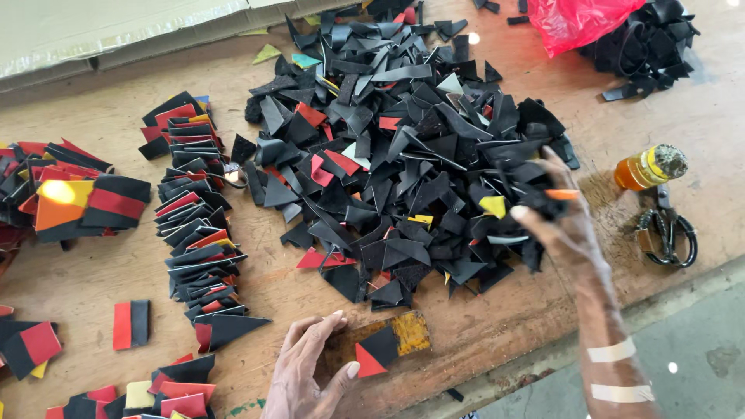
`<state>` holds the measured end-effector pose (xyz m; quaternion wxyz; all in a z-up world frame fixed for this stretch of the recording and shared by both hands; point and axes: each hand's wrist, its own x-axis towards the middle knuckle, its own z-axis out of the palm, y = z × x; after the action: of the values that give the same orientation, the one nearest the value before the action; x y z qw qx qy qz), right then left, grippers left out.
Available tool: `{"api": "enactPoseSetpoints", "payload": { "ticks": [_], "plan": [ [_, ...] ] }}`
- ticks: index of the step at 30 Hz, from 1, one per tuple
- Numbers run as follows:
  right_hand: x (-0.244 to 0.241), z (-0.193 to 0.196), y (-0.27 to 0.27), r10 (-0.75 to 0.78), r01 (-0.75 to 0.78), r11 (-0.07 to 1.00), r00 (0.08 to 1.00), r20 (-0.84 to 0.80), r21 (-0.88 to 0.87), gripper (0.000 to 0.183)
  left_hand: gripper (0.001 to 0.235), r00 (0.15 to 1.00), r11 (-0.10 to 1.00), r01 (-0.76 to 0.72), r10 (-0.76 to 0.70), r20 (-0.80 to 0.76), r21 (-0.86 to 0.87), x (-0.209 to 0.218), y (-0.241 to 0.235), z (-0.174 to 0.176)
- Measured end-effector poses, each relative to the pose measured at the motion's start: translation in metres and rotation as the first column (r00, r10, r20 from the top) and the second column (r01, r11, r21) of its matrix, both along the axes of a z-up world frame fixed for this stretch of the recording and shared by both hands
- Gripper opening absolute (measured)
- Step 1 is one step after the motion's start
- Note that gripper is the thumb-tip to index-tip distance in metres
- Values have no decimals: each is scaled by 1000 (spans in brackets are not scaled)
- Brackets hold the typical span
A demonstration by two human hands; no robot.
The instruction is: The person assembles small triangular pieces of colored material on a wooden table. They pick pieces from a pile, align them on a small wooden block, and place the assembled units into a growing stack. The process repeats with different color combinations throughout the clip.
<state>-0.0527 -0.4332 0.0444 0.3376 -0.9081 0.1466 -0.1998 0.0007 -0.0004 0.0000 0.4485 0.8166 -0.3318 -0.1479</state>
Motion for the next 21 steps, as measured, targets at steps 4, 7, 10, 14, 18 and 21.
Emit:
{"api": "enactPoseSetpoints", "payload": {
  "ticks": [4, 7, 10, 14, 18, 21],
  "plan": [
    [-11, -4, -25, -144, 176, 942, 981, -132, 285, 81, 71, 1000, 1000, 2, -3, -21, -18, 0, 0, 1],
    [-7, -7, -35, -201, 209, 972, 976, 80, -109, 93, 72, 1000, 1000, 4, -4, -3, -24, -2, 2, 2],
    [7, -11, -49, -191, 215, 940, 975, 115, -266, 67, 76, 1000, 1000, -2, 2, 6, 12, -5, 1, 1],
    [37, -28, -65, -282, 87, 860, 902, -327, -503, 40, 75, 998, 1000, 0, 1, 63, -19, -7, 3, -3],
    [47, -20, -68, -191, 62, 825, 966, -174, -562, 68, 73, 998, 997, -52, 53, 30, -51, -8, 2, -10],
    [70, -8, -41, -205, 168, 859, 978, -25, -484, 58, 69, 999, 997, -40, 42, 32, -59, -7, 2, -10]
  ]
}}
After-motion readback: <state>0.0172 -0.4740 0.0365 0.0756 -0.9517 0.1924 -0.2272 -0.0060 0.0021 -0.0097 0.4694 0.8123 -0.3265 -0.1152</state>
